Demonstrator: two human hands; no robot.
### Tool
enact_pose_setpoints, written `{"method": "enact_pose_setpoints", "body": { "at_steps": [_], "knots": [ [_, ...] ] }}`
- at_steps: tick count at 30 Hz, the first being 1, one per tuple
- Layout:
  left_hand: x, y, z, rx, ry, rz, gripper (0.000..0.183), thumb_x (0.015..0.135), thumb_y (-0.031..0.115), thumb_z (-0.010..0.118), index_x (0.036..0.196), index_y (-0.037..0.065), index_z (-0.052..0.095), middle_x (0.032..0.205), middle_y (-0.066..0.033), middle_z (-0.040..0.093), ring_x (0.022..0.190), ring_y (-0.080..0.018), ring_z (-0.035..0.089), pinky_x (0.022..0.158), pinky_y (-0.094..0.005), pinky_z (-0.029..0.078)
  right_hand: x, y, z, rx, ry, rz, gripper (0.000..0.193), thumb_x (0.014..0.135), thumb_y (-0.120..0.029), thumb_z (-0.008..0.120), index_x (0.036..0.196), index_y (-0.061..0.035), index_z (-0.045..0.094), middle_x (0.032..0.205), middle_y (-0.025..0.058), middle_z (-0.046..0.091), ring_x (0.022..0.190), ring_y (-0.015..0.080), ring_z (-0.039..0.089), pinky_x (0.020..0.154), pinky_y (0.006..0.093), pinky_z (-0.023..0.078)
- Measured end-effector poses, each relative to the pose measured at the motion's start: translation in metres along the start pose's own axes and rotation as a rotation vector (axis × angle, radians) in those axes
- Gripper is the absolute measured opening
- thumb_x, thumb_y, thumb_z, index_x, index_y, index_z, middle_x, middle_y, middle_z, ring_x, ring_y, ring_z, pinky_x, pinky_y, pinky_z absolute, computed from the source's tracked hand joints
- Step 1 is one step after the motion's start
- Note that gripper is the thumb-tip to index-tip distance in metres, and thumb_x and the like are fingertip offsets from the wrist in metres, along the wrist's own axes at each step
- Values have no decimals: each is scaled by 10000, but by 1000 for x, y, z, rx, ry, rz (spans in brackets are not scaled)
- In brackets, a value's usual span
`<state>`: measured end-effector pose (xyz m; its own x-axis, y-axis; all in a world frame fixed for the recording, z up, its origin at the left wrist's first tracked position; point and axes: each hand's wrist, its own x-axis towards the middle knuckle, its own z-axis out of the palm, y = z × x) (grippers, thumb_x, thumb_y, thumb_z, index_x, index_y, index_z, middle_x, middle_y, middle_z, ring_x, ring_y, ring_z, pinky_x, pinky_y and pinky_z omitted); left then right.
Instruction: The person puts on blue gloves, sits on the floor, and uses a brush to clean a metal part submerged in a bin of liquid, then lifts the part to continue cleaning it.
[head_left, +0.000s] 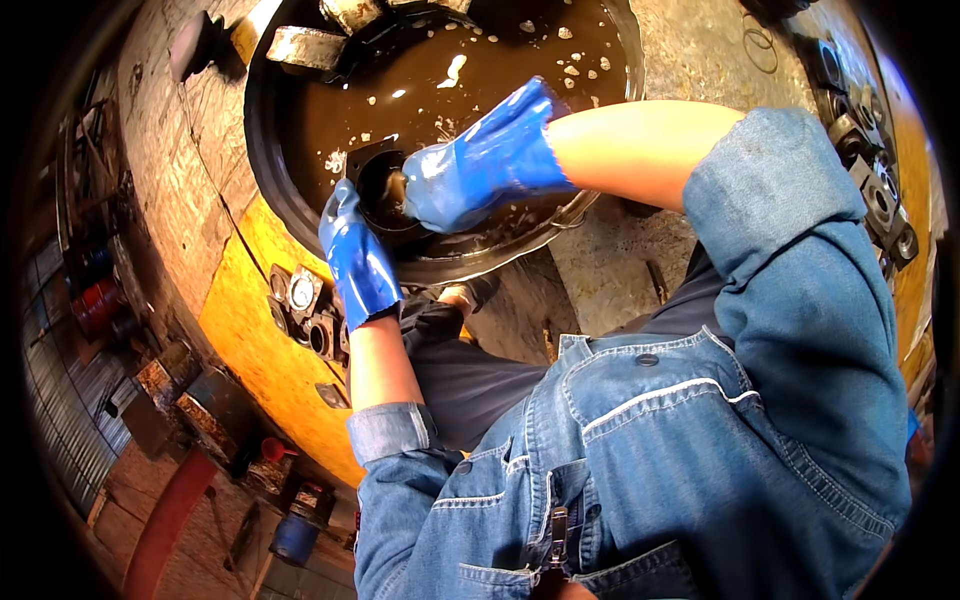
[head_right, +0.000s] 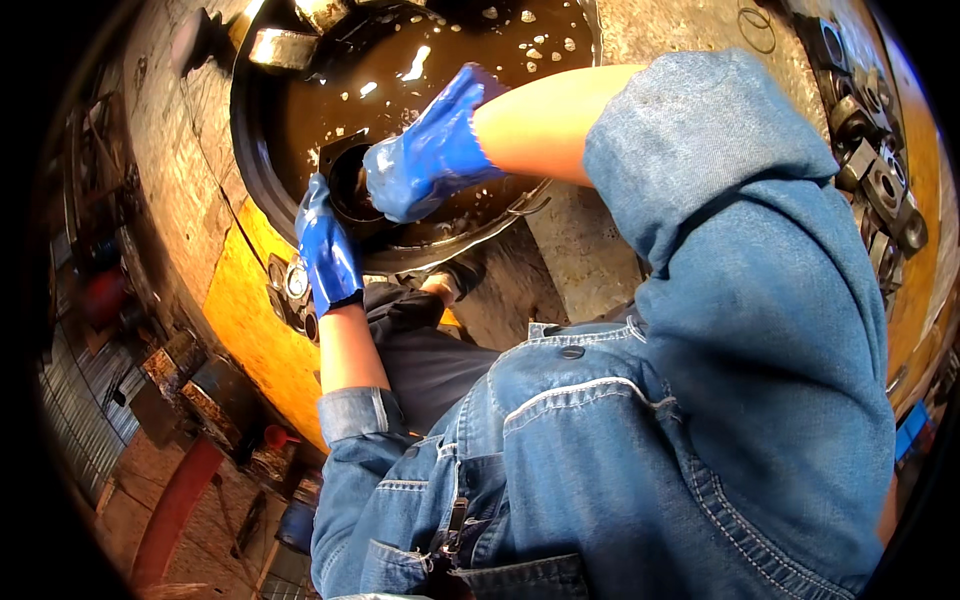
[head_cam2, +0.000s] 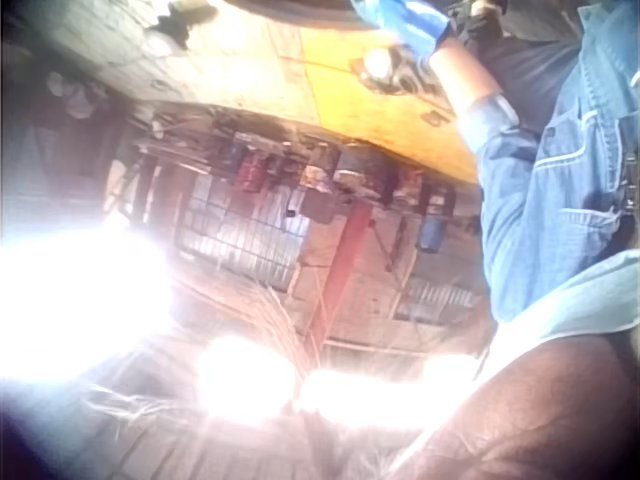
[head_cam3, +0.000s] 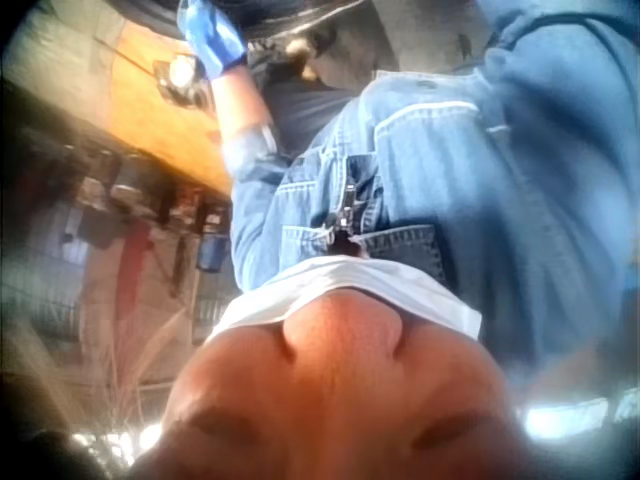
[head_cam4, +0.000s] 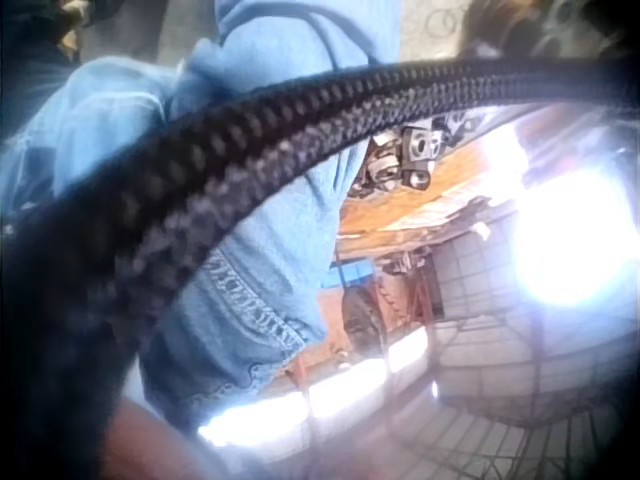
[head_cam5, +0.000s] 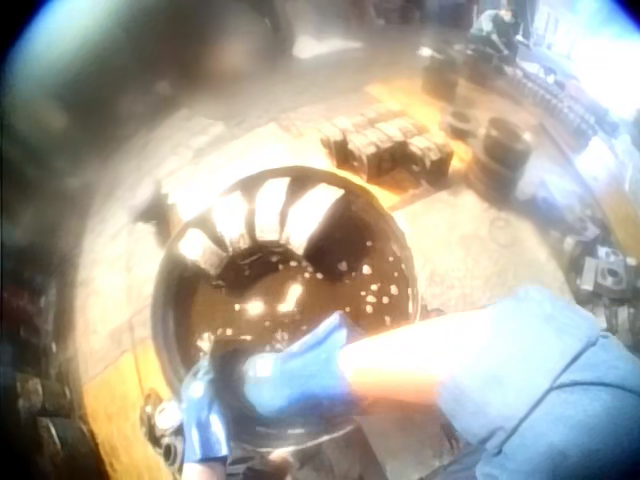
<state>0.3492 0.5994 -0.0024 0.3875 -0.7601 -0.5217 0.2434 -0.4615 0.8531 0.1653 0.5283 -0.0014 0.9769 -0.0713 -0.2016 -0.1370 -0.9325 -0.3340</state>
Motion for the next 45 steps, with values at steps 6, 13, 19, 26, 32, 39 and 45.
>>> {"method": "enact_pose_setpoints", "body": {
  "at_steps": [6,13,19,26,32,39,45],
  "knots": [
    [3,-1,1,104,-63,148,372,1065,303,690,1212,-38,680,1074,-85,741,947,-166,677,890,-307,548,11,10,1,204,350,-27,272,1006,-277,584,952,-28,681,834,179,715,839,383,714,768,480,579],
    [15,10,5,235,-48,181,389,1068,293,678,1249,-52,669,1092,-112,739,945,-184,690,873,-329,572,31,-12,18,328,358,512,331,1023,-291,516,1055,-39,728,955,187,762,937,393,743,832,514,580],
    [11,12,6,203,-55,177,407,1067,293,674,1272,-59,655,1118,-123,740,969,-194,695,897,-335,569,53,-17,13,890,259,834,208,886,-178,692,1068,-96,753,1020,179,757,988,384,735,841,455,600],
    [-4,21,-6,215,-66,239,433,1085,348,613,1238,-52,676,1111,-102,721,964,-178,671,907,-327,549,-23,-43,7,908,683,682,308,1049,-145,587,1344,-66,627,1256,190,711,1109,306,721,987,354,566],
    [-4,23,-3,374,-177,309,455,1102,334,567,1337,-48,644,1246,-110,711,1109,-188,670,1003,-331,527,60,-24,45,3103,1323,887,231,1034,-283,652,1225,-152,647,1122,138,739,895,313,769,582,395,643],
    [10,13,-16,319,-190,224,504,1089,332,605,1412,-56,602,1327,-135,688,1186,-208,655,1056,-334,504,46,-27,55,2594,1003,511,378,1079,-250,589,1390,-44,648,1317,114,682,1140,219,691,904,305,590],
    [1,16,-7,320,-121,241,503,1085,346,618,1386,-56,612,1291,-133,703,1156,-204,666,1031,-330,520,-43,0,-31,1316,342,606,410,987,-428,621,1186,-99,763,1048,109,777,913,271,711,879,420,540]
  ]
}}
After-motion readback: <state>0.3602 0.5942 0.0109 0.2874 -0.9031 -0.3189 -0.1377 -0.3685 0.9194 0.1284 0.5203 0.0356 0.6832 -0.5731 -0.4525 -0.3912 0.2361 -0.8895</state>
